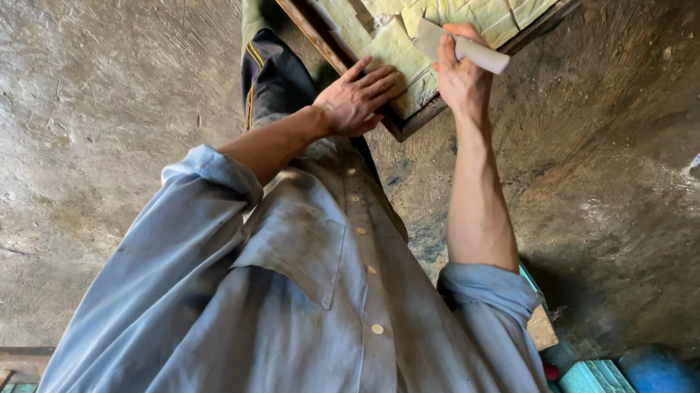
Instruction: The person cuts a pressed tofu sheet held in a wooden frame into a grid pattern using a knife, steadying the frame with the other hand. They then gather the cut tofu pieces by hand into a pile at one corner of the frame and carry the frame across the workshop floor.
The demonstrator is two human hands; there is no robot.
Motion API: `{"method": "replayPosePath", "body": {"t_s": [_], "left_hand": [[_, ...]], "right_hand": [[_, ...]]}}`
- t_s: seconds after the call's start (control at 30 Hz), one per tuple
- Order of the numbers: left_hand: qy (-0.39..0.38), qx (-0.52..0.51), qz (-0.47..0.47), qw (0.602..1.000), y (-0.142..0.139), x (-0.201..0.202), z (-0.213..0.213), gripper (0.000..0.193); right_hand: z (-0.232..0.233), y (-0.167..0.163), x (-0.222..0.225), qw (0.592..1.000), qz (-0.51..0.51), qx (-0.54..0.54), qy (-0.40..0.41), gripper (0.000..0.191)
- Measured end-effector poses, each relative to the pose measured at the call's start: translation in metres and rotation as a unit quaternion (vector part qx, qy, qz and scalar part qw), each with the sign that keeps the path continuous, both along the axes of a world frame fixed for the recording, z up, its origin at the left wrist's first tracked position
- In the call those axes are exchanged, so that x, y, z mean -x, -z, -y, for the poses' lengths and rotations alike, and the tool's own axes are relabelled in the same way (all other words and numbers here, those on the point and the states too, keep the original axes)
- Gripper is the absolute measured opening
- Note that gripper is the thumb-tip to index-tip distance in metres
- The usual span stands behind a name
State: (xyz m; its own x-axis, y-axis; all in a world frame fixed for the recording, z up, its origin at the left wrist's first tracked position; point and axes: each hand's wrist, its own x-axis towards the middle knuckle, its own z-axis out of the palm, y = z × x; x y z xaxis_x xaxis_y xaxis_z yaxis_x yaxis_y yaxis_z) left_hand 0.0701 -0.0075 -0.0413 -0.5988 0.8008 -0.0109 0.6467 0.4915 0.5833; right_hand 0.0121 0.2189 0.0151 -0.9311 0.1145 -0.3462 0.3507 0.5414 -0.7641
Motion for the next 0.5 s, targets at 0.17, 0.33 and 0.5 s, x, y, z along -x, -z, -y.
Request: {"method": "replayPosePath", "body": {"t_s": [0.17, 0.33, 0.5], "left_hand": [[-0.005, -0.024, -0.016, 1.000, -0.001, -0.001, 0.000, 0.073], [-0.011, -0.033, -0.035, 0.999, 0.001, -0.003, 0.000, 0.067], [-0.010, -0.031, -0.040, 0.999, 0.005, -0.004, 0.001, 0.063]], "right_hand": [[-0.002, -0.002, -0.007, 0.973, -0.143, -0.099, -0.151, 0.006], [0.001, -0.014, -0.021, 0.974, -0.119, -0.115, -0.158, 0.002], [0.002, -0.030, -0.039, 0.966, -0.154, -0.088, -0.189, 0.004]]}}
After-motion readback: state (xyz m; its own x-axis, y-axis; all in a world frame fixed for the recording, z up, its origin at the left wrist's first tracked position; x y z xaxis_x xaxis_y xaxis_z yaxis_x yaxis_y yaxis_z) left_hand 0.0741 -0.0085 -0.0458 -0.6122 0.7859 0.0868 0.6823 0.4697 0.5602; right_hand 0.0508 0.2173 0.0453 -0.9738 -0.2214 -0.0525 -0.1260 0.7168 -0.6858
